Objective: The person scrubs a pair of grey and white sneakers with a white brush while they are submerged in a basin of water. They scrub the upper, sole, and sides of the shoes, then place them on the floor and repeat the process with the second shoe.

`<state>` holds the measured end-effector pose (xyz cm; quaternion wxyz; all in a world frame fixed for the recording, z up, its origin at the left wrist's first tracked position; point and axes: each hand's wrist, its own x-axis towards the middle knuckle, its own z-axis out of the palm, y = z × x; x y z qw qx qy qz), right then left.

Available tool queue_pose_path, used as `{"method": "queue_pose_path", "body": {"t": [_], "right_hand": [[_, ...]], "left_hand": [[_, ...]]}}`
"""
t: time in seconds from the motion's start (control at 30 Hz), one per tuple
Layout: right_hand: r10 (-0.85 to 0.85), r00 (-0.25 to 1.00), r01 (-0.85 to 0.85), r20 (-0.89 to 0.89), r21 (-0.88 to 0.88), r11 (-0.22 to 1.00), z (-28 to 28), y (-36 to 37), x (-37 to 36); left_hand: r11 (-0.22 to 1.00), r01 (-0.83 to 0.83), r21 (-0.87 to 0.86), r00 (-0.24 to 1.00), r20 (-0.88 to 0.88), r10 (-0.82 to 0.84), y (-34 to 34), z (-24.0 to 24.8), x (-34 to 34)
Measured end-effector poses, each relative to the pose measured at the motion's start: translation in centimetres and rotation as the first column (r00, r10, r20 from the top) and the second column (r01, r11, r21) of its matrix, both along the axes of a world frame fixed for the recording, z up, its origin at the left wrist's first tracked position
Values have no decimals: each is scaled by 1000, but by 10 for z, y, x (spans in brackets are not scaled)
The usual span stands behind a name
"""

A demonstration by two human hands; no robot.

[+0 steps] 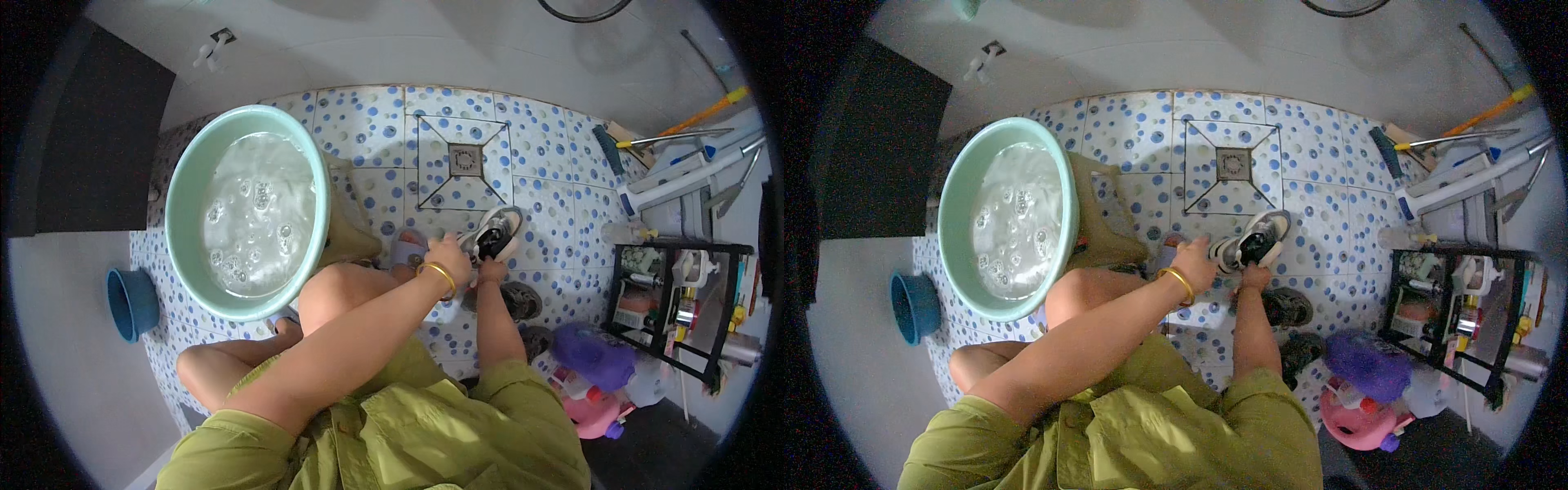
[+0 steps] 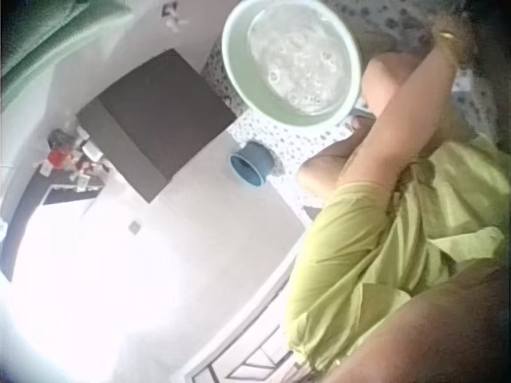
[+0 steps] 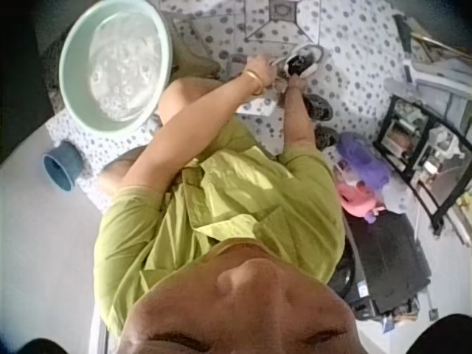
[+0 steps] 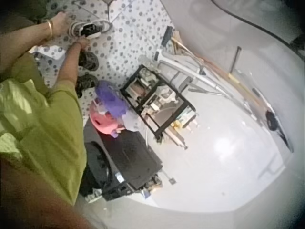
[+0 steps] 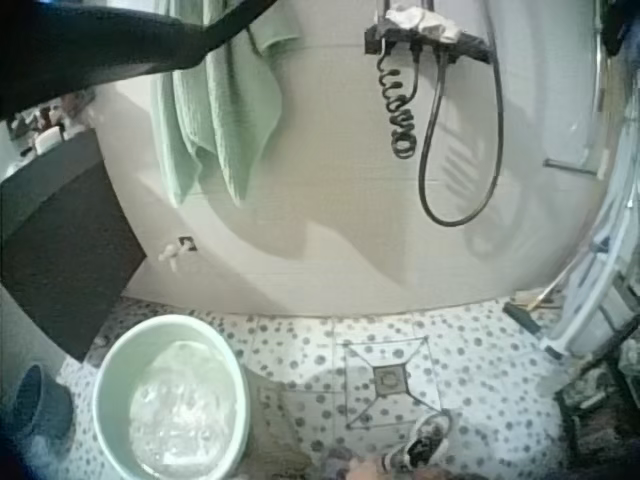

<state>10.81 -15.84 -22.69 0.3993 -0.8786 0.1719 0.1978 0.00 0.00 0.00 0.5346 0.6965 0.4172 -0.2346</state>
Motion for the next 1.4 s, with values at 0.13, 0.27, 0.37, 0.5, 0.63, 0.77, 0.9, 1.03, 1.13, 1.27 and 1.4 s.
{"method": "queue_pose_path", "body": {"t": [0.13, 0.27, 0.37, 0.5, 0.63, 0.77, 0.9, 1.03, 1.13, 1.27, 1.4], "right_hand": [[66, 938, -154, 339, 238, 959, 80, -9, -46], [63, 861, -250, 506, 312, 917, 176, -6, -62], [147, 645, -411, 750, 178, 894, 228, 6, -65], [173, 457, -536, 872, 115, 836, 301, 24, -66], [137, 296, -654, 945, 96, 750, 360, 46, -81], [111, -31, -771, 993, -94, 629, 434, 94, -126], [72, -259, -824, 963, -259, 503, 475, 131, -148], [66, -405, -853, 912, -403, 332, 472, 184, -179], [199, -344, -896, 918, -384, 225, 456, 208, -208], [280, -224, -949, 934, -274, 157, 426, 235, -244], [312, 138, -957, 940, 45, 287, 385, 250, -246]], "left_hand": [[994, -63, 88, 997, 42, 59, -18, 10, -10], [983, -58, 174, 946, 323, -1, -37, 12, -2], [950, -156, 269, 879, 477, 9, -32, 37, -3], [887, -406, 220, 660, 742, 118, -25, 73, -15], [791, -560, 248, 547, 827, 128, -9, 148, -44], [555, -596, 580, 620, 772, -141, 30, 209, -119], [296, -639, 710, 681, 701, -212, 45, 227, -155], [210, -652, 728, 741, 671, -25, 72, 206, -207], [196, -644, 740, 762, 643, 77, 87, 191, -244], [68, -638, 767, 770, 633, 80, 105, 164, -277], [-84, -689, 720, 722, 671, -168, 98, 165, -283]]}}
